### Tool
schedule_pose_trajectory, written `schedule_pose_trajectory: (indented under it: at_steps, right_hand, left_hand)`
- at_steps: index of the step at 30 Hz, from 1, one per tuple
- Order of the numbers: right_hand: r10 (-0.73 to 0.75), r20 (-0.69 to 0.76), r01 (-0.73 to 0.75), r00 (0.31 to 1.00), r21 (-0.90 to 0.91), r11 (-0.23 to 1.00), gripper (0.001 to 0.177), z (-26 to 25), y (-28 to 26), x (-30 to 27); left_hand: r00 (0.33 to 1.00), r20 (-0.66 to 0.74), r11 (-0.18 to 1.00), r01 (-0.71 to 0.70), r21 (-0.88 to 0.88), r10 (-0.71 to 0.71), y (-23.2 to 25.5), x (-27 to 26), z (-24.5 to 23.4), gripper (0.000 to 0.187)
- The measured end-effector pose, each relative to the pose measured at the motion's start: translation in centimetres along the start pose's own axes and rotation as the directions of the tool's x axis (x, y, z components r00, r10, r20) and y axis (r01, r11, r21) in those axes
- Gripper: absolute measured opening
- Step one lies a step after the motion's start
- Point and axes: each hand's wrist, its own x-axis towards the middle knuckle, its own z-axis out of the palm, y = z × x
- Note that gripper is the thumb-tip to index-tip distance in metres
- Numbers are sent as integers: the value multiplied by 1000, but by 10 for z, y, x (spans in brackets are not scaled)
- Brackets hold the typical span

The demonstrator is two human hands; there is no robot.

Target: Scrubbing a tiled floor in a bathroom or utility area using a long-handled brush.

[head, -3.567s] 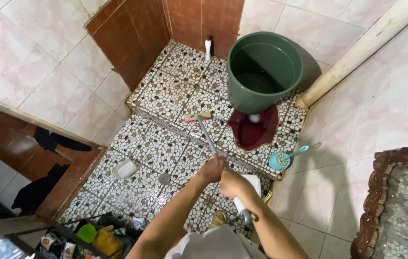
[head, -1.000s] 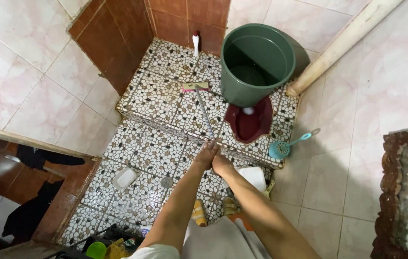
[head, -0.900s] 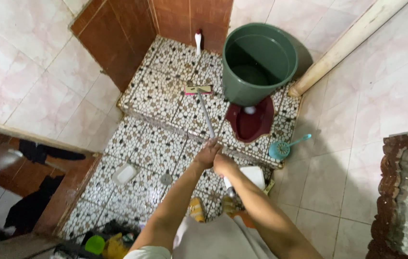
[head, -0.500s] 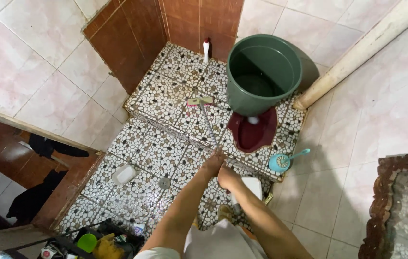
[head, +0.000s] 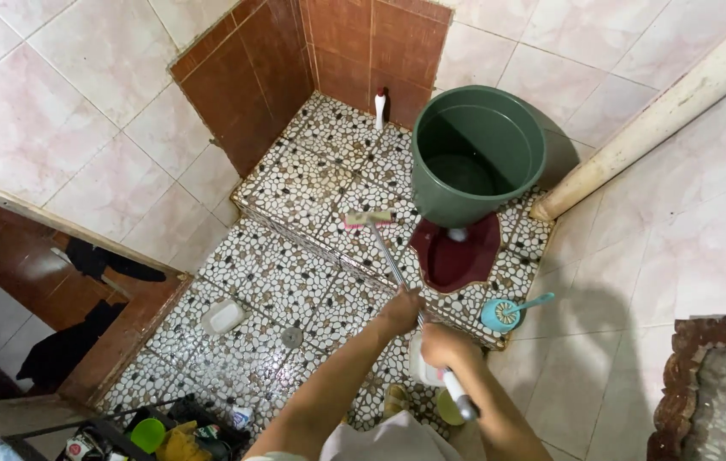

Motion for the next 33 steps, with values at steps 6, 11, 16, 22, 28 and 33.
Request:
schedule_pose_trajectory:
  at_steps: [6,11,16,22,28,33]
  right_hand:
    - [-144,-51,136,988,-137,981,56,49,-20,139]
    - [-209,-40,197,977,-203,959,37,26,-13,28]
    - [-228,-108,205,968,-189,960,30,10,1,-6]
    - [-158,-66,148,985,-135,980,82,46,-19,70]
    - [-201,-32,185,979,-271,945,105,62,-15,89]
    - [-182,-77,175,980,-99,980,24,19,-2,-29]
  left_hand:
    - [993,99,993,52,104,-63,-39,13,18,44]
    - [997,66,999,35,-6,-34,12,-31,-39,49]
    - [996,-31,983,-93,-158,89,23,-36,-38,39]
    - [994,69,989,-97,115,89,-64,37,48,29]
    - [987,116,973,-130,191,109,-30,-13,7,34]
    - [993,86,996,-73,-50,78,63,-83,-73,47]
